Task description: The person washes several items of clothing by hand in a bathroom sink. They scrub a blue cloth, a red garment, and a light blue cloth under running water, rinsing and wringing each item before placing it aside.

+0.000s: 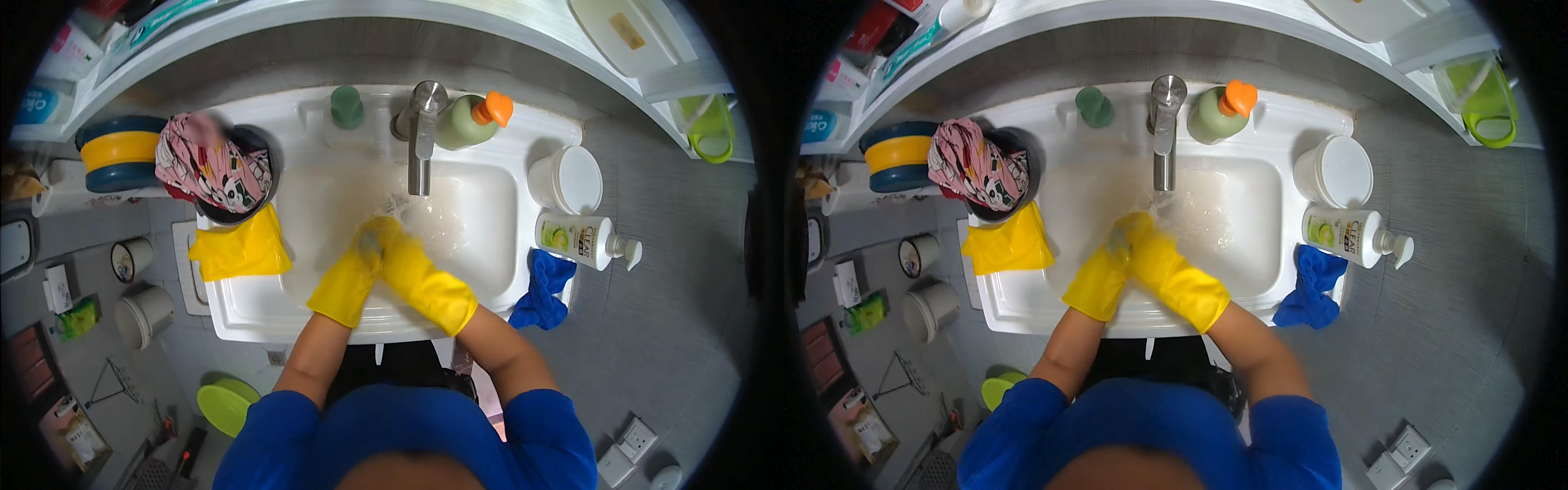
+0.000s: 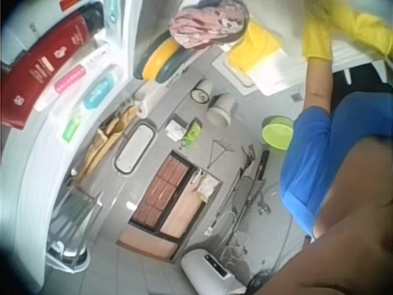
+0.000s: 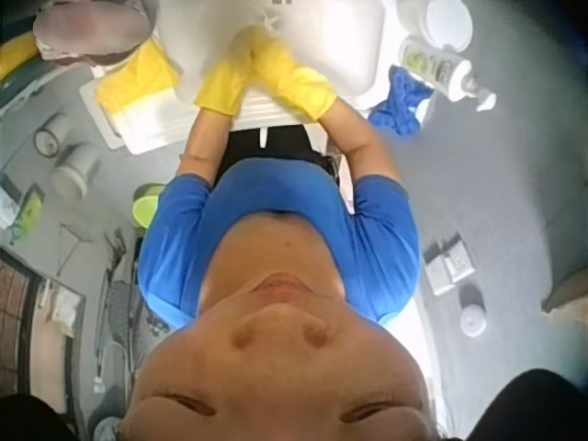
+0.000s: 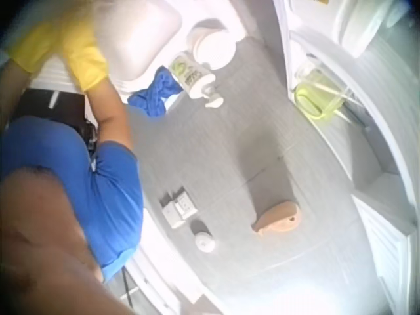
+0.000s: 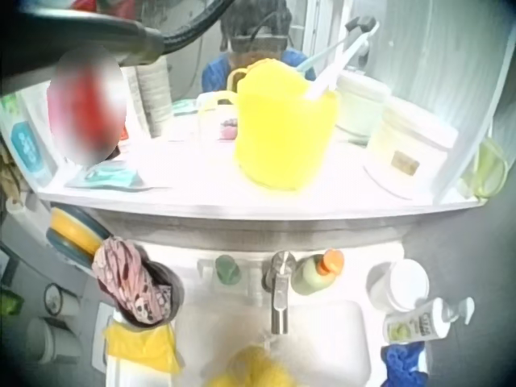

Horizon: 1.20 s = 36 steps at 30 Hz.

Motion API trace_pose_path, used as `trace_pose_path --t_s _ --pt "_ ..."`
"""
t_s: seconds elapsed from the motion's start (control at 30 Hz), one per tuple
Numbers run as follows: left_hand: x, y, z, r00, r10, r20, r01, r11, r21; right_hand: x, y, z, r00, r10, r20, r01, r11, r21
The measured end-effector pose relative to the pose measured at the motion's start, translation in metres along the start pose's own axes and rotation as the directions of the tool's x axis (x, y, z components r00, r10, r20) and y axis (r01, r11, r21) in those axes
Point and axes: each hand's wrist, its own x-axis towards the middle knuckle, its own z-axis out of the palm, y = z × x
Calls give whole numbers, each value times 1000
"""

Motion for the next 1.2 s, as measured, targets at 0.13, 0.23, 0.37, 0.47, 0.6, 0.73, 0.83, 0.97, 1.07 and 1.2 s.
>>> trace_pose_path --t_s 0.13,0.23,0.37,0.47,0.6,0.73,0.83,0.97,1.07,1.2 --pt "-13 9 12 956 -239 -168 264 954 145 25 64 -20 991 128 39 -132 986 106" --pt "8 47 -20 638 -747 -187 573 623 -532 7 95 -25 999 21 38 -13 979 -204" --pt "-11 -8 -25 799 -221 -559 380 906 185 15 133 6 978 80 191 7 910 -416" --pt "6 47 -37 935 90 -343 64 908 413 17 125 0 960 146 241 -98 975 -198" --pt "15 75 -30 969 102 -224 -109 994 -17 3 56 -46 984 89 153 -117 976 185" --pt "24 86 -33 954 -287 -91 125 652 -748 1 44 -64 928 263 265 -370 743 558" --pt "22 73 -25 959 -277 -63 33 327 -944 -1 35 -53 862 332 384 -505 481 717" --pt "19 76 -12 945 -287 -155 -55 326 -944 -19 7 -25 783 365 503 -574 115 811" --pt "16 86 -22 952 -249 -178 175 919 -353 -21 34 1 771 283 570 -602 35 797" --pt "0 55 -78 865 -499 -60 345 676 -651 -8 20 -29 566 107 817 -713 -434 551"
